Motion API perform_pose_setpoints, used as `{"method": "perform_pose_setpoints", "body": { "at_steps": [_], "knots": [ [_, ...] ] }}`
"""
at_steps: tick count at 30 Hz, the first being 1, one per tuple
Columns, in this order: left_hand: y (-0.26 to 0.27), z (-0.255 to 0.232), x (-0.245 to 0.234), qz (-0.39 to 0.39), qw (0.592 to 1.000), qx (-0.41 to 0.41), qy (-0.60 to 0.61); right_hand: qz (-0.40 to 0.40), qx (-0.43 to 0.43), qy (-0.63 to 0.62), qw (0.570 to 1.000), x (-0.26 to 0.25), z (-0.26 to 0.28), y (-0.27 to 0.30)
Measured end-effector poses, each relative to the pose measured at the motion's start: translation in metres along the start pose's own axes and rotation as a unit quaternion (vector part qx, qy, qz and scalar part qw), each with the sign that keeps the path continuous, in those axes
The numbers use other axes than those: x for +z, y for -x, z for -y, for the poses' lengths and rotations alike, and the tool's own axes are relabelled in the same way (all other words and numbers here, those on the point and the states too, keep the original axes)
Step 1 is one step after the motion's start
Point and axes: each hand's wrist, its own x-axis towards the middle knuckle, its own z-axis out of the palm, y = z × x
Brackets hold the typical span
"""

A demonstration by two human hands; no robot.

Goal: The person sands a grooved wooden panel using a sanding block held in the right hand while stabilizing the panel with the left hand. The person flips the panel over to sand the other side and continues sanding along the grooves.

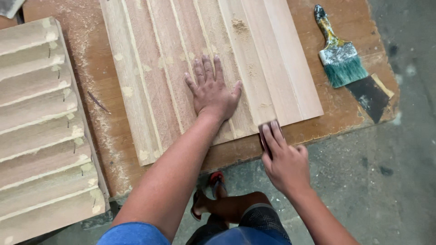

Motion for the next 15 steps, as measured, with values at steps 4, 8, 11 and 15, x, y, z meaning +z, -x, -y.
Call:
{"method": "perform_pose_setpoints", "body": {
  "at_steps": [4, 8, 11, 15],
  "knots": [
    [0.0, -0.001, 0.002, 0.001, 1.0, 0.004, -0.004, -0.026, -0.008, -0.022, 0.999, -0.001, 0.003, -0.029],
    [-0.002, 0.0, -0.002, 0.002, 1.0, 0.002, -0.002, -0.003, 0.0, -0.02, 1.0, -0.004, 0.002, 0.003],
    [0.003, -0.002, -0.001, 0.013, 1.0, 0.005, 0.008, 0.005, 0.002, 0.01, 1.0, 0.003, 0.001, -0.007],
    [0.0, -0.003, -0.004, 0.013, 1.0, 0.002, -0.006, -0.035, -0.01, 0.005, 0.999, -0.003, 0.001, -0.009]
  ]
}}
